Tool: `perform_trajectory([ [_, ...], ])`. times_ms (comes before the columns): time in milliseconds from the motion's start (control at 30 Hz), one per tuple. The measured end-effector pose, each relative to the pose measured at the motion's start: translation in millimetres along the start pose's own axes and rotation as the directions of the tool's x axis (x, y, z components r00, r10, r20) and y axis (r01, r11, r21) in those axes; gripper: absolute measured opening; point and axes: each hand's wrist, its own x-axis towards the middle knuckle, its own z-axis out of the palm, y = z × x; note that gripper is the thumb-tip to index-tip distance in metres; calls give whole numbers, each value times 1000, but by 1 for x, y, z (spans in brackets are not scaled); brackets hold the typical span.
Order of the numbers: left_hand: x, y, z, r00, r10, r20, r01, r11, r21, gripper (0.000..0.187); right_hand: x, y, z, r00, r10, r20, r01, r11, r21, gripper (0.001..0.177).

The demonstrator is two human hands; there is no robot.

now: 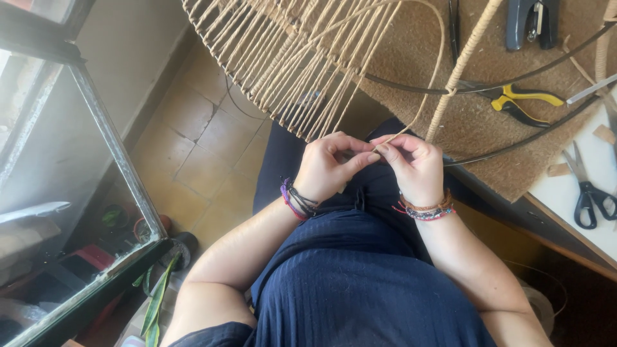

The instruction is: Weaving a lampshade by attaching wicker strands to a frame using hot glue and trimming them with scissors.

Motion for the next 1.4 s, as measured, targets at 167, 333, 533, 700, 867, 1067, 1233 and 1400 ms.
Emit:
perform_trajectory([
  [167, 2, -3, 4, 999, 4, -46, -2, 999, 36, 15, -3, 5, 0, 1000, -1, -13, 2, 999, 52, 11],
  [333, 3, -2, 7, 998, 13, -54, -8, 997, 83, 12, -4, -16, -14, 998, 49, -37, -40, 978, 207, 36],
  [533, 5, 10, 6, 999, 20, -31, -16, 991, 136, 9, 3, 9, -99, 963, -68, -261, 51, 996, -69, 8],
  [700, 3, 24, 6, 995, 78, -54, -65, 977, 202, 4, 14, -3, -151, 826, -555, -105, 290, 576, -765, 24],
  [867, 3, 21, 8, 996, 71, -51, -59, 974, 219, 4, 43, 20, -183, 896, -409, 170, 221, 81, -972, 62],
  [1067, 2, 19, 9, 994, 84, -63, -66, 966, 250, 6, 58, 29, -183, 884, -355, 304, 238, -218, -946, 56],
  [1233, 4, 1, 7, 998, 7, -61, 11, 957, 290, 10, 62, 80, -185, 798, -487, 354, 222, -309, -925, 70],
  [1400, 3, -1, 9, 997, 35, -70, -15, 965, 262, 10, 26, 85, -191, 916, -362, 174, 107, -197, -975, 43],
])
